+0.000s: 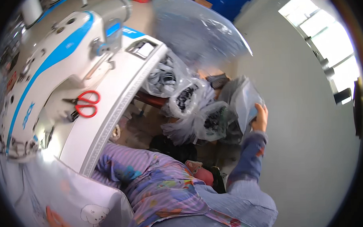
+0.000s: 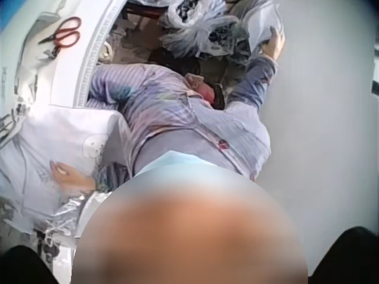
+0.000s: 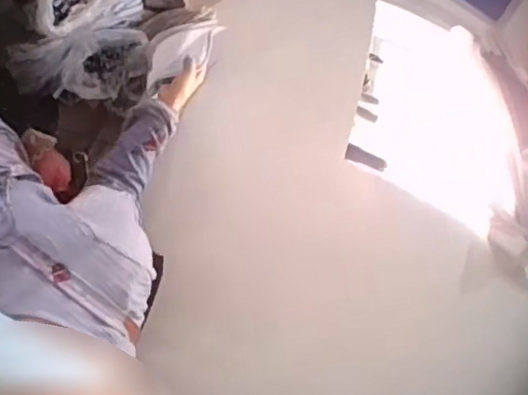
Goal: Sewing pieces of patterned fabric together using an industrial sewing machine and trimming threads with scissors.
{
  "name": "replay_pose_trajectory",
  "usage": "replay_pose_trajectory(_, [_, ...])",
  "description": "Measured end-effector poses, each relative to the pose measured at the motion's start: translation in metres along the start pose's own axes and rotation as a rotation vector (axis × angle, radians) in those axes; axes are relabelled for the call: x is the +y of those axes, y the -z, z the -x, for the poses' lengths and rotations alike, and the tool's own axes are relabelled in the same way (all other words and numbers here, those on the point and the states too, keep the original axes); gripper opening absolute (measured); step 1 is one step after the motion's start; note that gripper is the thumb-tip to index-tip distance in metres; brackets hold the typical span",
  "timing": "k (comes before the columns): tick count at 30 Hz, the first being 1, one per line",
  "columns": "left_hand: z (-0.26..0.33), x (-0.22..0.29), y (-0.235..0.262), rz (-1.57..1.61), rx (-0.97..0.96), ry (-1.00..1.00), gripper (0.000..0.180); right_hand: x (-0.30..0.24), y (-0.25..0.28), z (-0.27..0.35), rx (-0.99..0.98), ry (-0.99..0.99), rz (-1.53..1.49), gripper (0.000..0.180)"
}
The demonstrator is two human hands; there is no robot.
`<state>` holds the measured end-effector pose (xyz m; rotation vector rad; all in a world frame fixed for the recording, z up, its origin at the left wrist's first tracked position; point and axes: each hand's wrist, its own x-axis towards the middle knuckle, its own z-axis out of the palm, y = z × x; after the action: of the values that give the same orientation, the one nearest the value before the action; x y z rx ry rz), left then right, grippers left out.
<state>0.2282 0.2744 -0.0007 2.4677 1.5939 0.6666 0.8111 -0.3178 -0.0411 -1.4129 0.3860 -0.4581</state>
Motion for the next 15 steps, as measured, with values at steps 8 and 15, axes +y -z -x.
replay_pose_trajectory(8, [0.031, 0.188, -0.04, 0.832, -0.637, -0.788, 0.088, -0.046, -0.149, 0.389, -0.858, 0.044, -0.373, 0.049])
replay_pose_trajectory(15, [0.065, 0.048, 0.015, 1.095, -0.317, 0.272, 0.033, -0.055, -0.226, 0.443, -2.147, 0.447, -0.454, 0.05])
